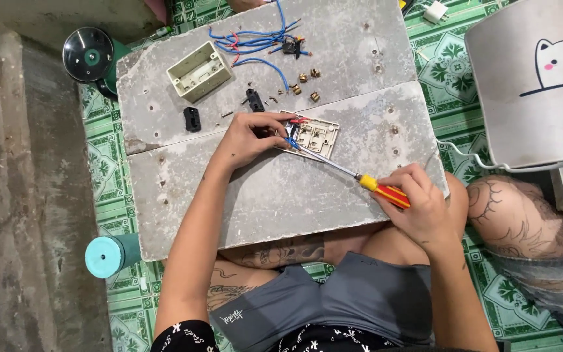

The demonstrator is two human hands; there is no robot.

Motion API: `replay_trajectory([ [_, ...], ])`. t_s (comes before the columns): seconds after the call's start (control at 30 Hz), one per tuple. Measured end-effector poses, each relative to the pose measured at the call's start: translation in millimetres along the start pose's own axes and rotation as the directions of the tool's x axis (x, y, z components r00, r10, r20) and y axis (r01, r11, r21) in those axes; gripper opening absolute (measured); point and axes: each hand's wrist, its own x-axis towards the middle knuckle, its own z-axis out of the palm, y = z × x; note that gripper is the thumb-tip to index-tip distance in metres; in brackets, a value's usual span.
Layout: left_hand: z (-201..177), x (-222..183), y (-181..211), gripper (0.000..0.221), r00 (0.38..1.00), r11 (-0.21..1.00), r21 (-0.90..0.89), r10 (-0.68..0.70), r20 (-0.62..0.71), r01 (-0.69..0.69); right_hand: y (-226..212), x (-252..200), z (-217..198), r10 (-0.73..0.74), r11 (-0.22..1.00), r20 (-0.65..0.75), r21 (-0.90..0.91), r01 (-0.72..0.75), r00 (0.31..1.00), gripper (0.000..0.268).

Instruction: Assembling an electrical switch or outlet by tightening screws and connecting wires.

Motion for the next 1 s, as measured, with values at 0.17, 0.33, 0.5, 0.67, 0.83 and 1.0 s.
replay_trajectory([
  [0.17, -2, 1, 1, 0.015, 1.0, 1.0, 0.001, -0.018, 0.003, 0.018, -16, 9, -5, 0.041, 0.999, -0.011, 0.002, -0.04, 0.999, 0.022],
  [0.33, -3, 1, -11, 0.015, 0.999, 0.999, 0.002, -0.035, 0.001, 0.035, -25, 14, -8, 0.057, 0.998, 0.02, 0.005, -0.057, 0.998, 0.019],
  [0.5, -3, 1, -3, 0.015, 1.0, 1.0, 0.002, -0.016, 0.02, 0.016, -33, 15, -10, -0.035, 0.989, 0.089, -0.143, 0.048, 0.995, 0.031],
  [0.67, -3, 2, -10, 0.014, 0.999, 1.0, 0.004, -0.031, 0.025, 0.031, -31, 29, -24, 0.045, 0.999, 0.202, -0.011, -0.043, 0.978, 0.026],
  [0.83, -3, 2, -6, 0.014, 0.999, 0.999, 0.01, -0.049, 0.021, 0.049, -20, 45, -33, 0.179, 0.955, 0.363, 0.157, -0.25, 0.914, 0.025],
  [1.0, -4, 1, -5, 0.016, 0.996, 0.996, -0.022, -0.083, 0.033, 0.084, -30, 52, -37, 0.124, 0.986, 0.377, 0.055, -0.156, 0.918, 0.032],
])
